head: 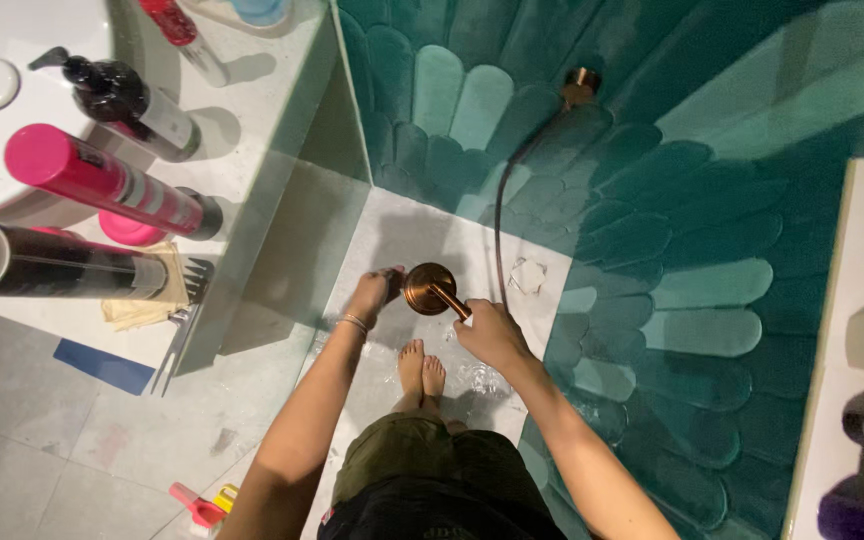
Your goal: The person rinses cleaning tools and various surfaces in a shower area using a handheld showerhead, moving a scrub brush and sponges aside to rinse the floor and drain.
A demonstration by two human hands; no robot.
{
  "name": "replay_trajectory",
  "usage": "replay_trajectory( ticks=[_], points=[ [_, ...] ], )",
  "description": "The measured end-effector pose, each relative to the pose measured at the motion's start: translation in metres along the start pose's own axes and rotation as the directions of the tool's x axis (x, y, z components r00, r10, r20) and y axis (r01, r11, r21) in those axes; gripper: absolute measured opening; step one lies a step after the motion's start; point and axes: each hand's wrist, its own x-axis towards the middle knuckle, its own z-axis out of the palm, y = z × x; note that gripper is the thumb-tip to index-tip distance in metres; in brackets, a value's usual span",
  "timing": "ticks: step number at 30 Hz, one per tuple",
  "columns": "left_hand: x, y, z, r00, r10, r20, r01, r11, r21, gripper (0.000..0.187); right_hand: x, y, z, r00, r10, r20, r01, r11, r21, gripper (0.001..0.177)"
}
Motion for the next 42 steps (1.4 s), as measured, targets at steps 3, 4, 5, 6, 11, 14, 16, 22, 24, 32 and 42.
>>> replay_trajectory(
  ticks=[3, 4, 5, 6, 11, 14, 16, 22, 24, 32, 42],
  points=[
    [0.005, -0.007, 0.01, 1.0, 0.008, -0.022, -0.009, 0.999, -0.034, 0.031, 0.023, 0.001, -0.001, 0.998, -0.017, 0.063, 0.023, 0.995, -0.098, 0.028],
    [0.004, -0.011, 0.012, 1.0, 0.02, -0.013, -0.02, 0.999, -0.041, 0.03, 0.029, 0.002, -0.002, 0.996, -0.042, 0.078, 0.048, 0.996, -0.078, 0.029],
    [0.004, -0.014, 0.013, 0.999, 0.032, -0.004, -0.032, 0.998, -0.048, 0.029, 0.033, 0.0, -0.002, 0.994, -0.067, 0.092, 0.072, 0.996, -0.058, 0.029],
    [0.003, -0.017, 0.015, 1.0, 0.028, -0.013, -0.029, 0.998, -0.055, 0.029, 0.033, -0.003, -0.004, 0.992, -0.069, 0.103, 0.075, 0.995, -0.062, 0.029],
    [0.012, -0.017, 0.016, 0.999, 0.006, -0.036, -0.006, 1.0, -0.013, 0.034, 0.028, -0.033, -0.018, 0.977, 0.086, 0.195, -0.095, 0.995, 0.035, 0.031],
    [0.021, -0.015, 0.013, 0.997, 0.017, -0.07, -0.021, 0.998, -0.058, 0.033, 0.03, -0.042, -0.018, 0.972, 0.098, 0.215, -0.111, 0.993, 0.048, 0.031],
    [0.025, -0.014, 0.012, 0.995, -0.012, -0.095, 0.001, 0.994, -0.113, 0.031, 0.03, -0.045, -0.015, 0.972, 0.107, 0.209, -0.122, 0.991, 0.058, 0.031],
    [0.027, -0.013, 0.008, 0.992, -0.064, -0.11, 0.041, 0.978, -0.206, 0.033, 0.029, -0.05, -0.016, 0.963, 0.137, 0.23, -0.155, 0.986, 0.065, 0.033],
    [0.028, -0.012, 0.009, 0.993, -0.051, -0.105, 0.023, 0.968, -0.248, 0.035, 0.028, -0.053, -0.018, 0.963, 0.144, 0.229, -0.157, 0.987, 0.037, 0.034],
    [0.029, -0.012, 0.027, 0.992, -0.083, -0.099, 0.044, 0.937, -0.345, 0.03, 0.01, -0.052, -0.029, 0.972, 0.126, 0.2, -0.151, 0.982, 0.112, 0.038],
    [0.016, -0.032, 0.031, 0.998, 0.053, 0.042, -0.022, 0.844, -0.536, 0.025, 0.0, -0.045, -0.03, 0.976, -0.025, 0.217, -0.007, 0.989, 0.147, 0.029]
  ],
)
